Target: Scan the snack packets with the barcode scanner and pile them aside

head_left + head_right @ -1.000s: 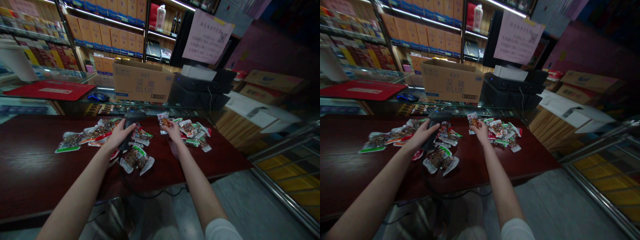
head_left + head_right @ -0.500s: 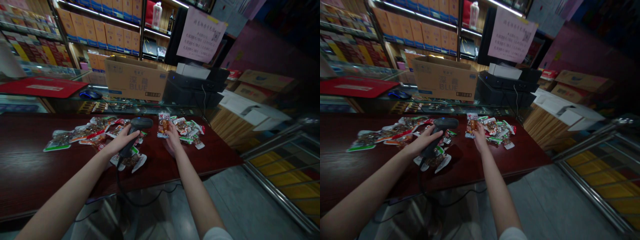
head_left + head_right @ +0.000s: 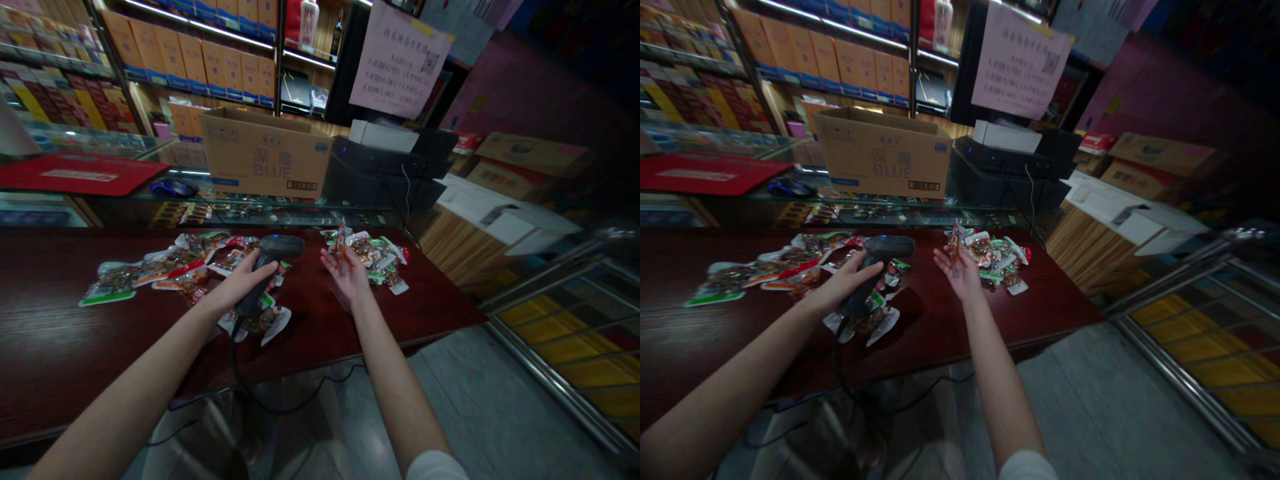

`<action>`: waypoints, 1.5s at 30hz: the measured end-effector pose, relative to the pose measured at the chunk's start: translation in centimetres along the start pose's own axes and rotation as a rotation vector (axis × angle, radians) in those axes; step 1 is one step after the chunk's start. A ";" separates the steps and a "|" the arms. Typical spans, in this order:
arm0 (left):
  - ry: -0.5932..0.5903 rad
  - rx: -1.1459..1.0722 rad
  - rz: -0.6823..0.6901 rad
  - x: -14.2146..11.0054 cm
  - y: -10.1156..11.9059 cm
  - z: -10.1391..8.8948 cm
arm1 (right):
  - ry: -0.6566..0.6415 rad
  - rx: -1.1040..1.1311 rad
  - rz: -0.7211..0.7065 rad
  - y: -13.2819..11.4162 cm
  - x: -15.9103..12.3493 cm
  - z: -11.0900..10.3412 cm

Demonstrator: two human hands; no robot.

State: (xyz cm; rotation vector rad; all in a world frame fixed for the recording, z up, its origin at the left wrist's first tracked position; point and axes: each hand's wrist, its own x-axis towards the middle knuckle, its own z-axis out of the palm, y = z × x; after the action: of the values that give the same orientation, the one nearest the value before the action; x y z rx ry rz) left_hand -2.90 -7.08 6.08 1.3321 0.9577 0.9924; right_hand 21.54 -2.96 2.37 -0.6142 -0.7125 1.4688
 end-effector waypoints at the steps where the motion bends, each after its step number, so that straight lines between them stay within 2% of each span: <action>1: 0.005 0.004 -0.008 -0.1 0.1 0.1 | -0.015 0.033 0.017 -0.1 -0.1 -0.1; 5: 0.010 0.013 -0.022 -0.3 0.5 0.4 | -0.073 0.036 0.049 -0.3 -0.5 -0.1; 11: -0.005 0.005 -0.022 -0.3 0.4 0.6 | -0.169 0.066 0.213 0.0 -0.8 0.1; 15: -0.023 -0.019 -0.006 -0.3 0.1 0.7 | -0.188 0.121 0.266 0.3 -0.8 0.1; 23: -0.242 0.024 -0.023 -0.9 -1.0 1.6 | -0.184 0.090 0.323 1.4 -0.1 0.0; 28: -0.247 0.002 0.007 -1.2 -1.2 2.0 | -0.176 0.077 0.308 1.8 0.3 -0.4; 33: -0.229 0.006 0.015 -1.1 -0.4 1.4 | -0.206 0.013 0.294 1.9 0.3 -0.5; 35: -0.181 0.000 0.023 -1.0 0.3 0.9 | -0.168 -0.101 0.222 1.5 0.6 -0.6; 37: -0.102 -0.022 0.020 -0.9 1.0 0.0 | -0.031 -0.328 0.081 0.4 1.1 -0.7; 39: -0.003 -0.049 0.015 -0.6 1.6 -1.1 | 0.182 -0.679 -0.111 -1.3 1.6 -1.0; 41: 0.106 -0.065 0.026 -0.3 2.0 -2.3 | 0.385 -1.134 -0.311 -3.4 2.1 -1.5; 42: 0.163 -0.063 0.032 -0.2 2.2 -3.0 | 0.483 -1.363 -0.364 -4.4 2.3 -1.8; 44: 0.264 -0.040 0.033 0.1 2.4 -4.4 | 0.590 -1.714 -0.320 -6.1 2.6 -2.6; 45: 0.309 -0.021 0.024 0.2 2.5 -5.1 | 0.597 -1.847 -0.282 -6.7 2.7 -2.9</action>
State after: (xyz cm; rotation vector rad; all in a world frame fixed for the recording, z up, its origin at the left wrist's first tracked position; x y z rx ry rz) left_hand -7.73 -5.37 8.46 1.1956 1.1607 1.2468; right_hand 28.13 -0.30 5.64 -2.0645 -1.4528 -0.0815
